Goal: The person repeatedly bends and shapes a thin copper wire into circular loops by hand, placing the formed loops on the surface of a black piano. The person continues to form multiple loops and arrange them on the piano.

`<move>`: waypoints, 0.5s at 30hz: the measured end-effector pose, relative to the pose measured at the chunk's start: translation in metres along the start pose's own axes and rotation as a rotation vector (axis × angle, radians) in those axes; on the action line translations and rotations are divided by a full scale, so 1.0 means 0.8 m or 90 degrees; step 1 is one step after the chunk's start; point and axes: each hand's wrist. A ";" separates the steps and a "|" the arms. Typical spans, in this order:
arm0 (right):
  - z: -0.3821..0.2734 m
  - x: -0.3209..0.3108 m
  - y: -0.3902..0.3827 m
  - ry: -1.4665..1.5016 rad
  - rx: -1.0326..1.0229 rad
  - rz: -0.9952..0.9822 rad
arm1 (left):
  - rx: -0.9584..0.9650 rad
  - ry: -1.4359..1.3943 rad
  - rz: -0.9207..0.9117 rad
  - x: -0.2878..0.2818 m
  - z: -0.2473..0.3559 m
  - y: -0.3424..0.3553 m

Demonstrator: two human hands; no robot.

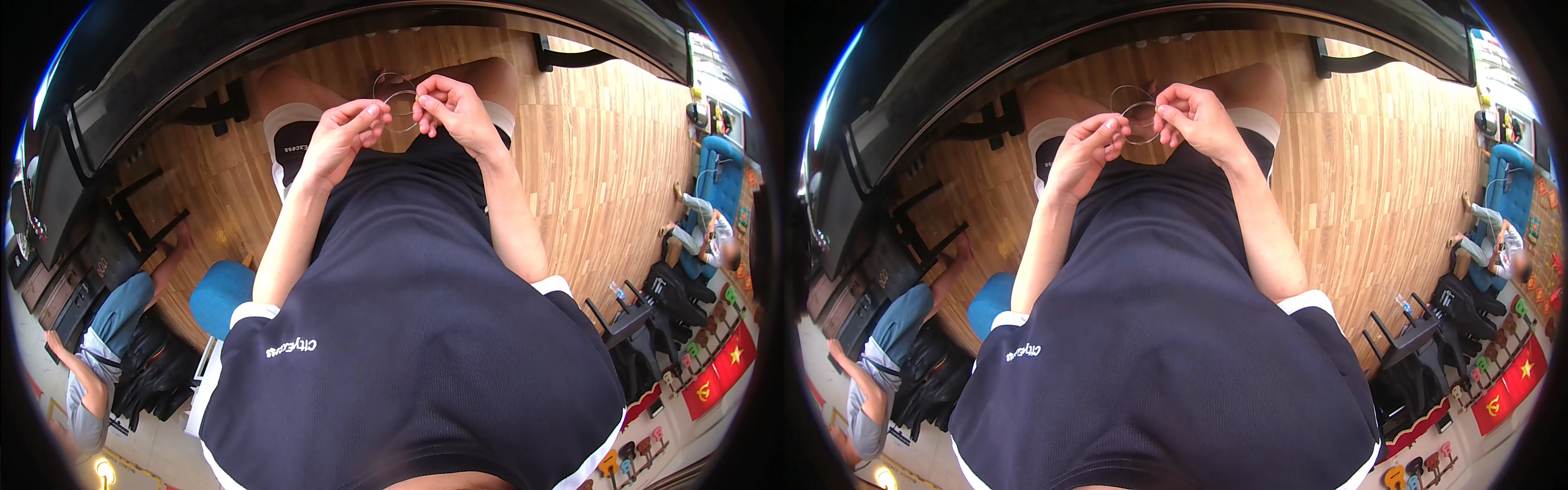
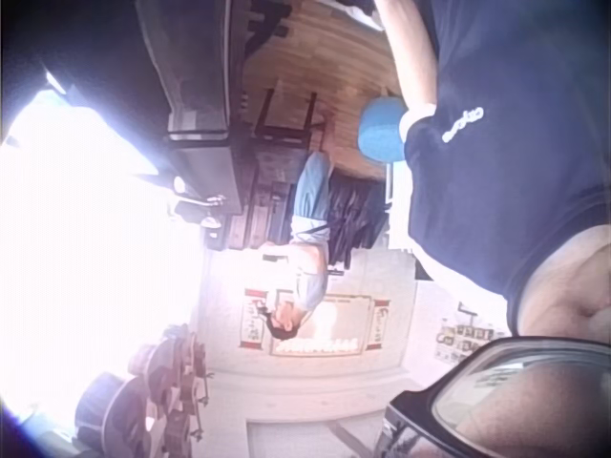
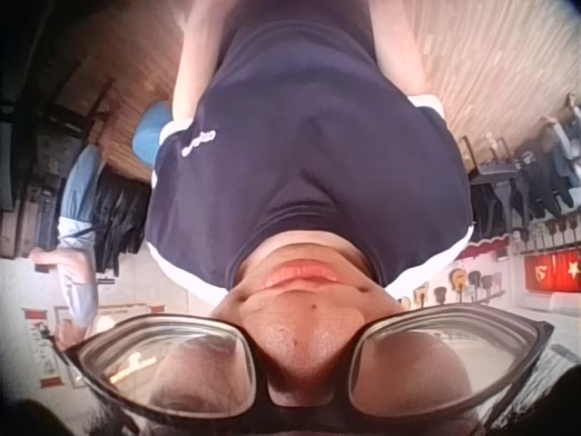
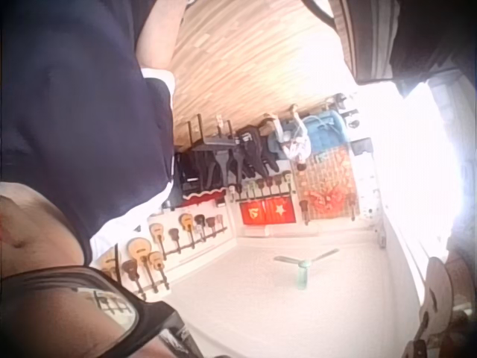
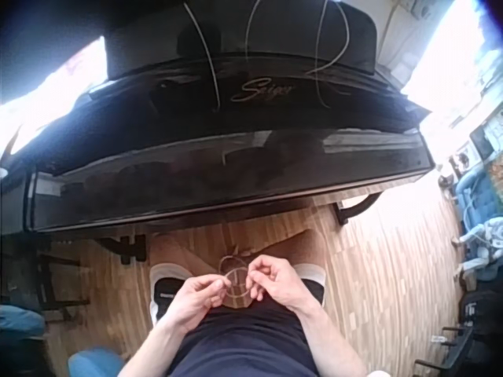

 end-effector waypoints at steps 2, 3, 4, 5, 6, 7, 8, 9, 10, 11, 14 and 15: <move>0.001 -0.001 0.000 0.030 -0.006 0.004 | -0.004 0.045 -0.010 0.001 -0.005 0.002; 0.002 -0.002 0.000 0.035 -0.006 0.006 | -0.006 0.068 -0.015 0.002 -0.008 0.002; 0.002 -0.003 -0.001 0.041 -0.007 0.008 | -0.013 0.067 -0.006 0.009 -0.004 0.001; 0.003 -0.004 -0.001 0.047 -0.007 0.010 | -0.016 0.058 -0.027 0.009 -0.003 0.001; 0.004 -0.005 -0.001 0.059 -0.007 0.005 | -0.019 0.049 -0.048 0.008 -0.003 0.001; 0.005 -0.006 -0.001 0.072 -0.006 -0.001 | -0.022 0.039 -0.069 0.007 -0.002 0.001; 0.005 -0.007 -0.001 0.085 -0.006 -0.007 | -0.024 0.045 -0.083 0.005 -0.003 0.001; 0.006 -0.008 -0.001 0.087 -0.007 -0.004 | -0.026 0.050 -0.096 0.002 -0.004 0.002; 0.006 -0.008 -0.001 0.088 -0.008 -0.001 | -0.028 0.057 -0.110 0.001 -0.004 0.002; 0.007 -0.009 0.000 0.090 -0.009 0.002 | -0.018 0.055 -0.113 0.001 -0.004 0.002; 0.012 -0.008 0.002 0.114 -0.020 0.000 | 0.001 0.046 -0.115 0.006 0.000 0.002; 0.013 -0.008 0.002 0.115 -0.026 0.005 | 0.002 0.038 -0.110 0.009 0.002 0.002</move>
Point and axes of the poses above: each hand's wrist, its own y-axis towards the middle knuckle, its own x-axis out of the palm, z = x × y, and after that the axes turned 14 degrees about y, right-handed
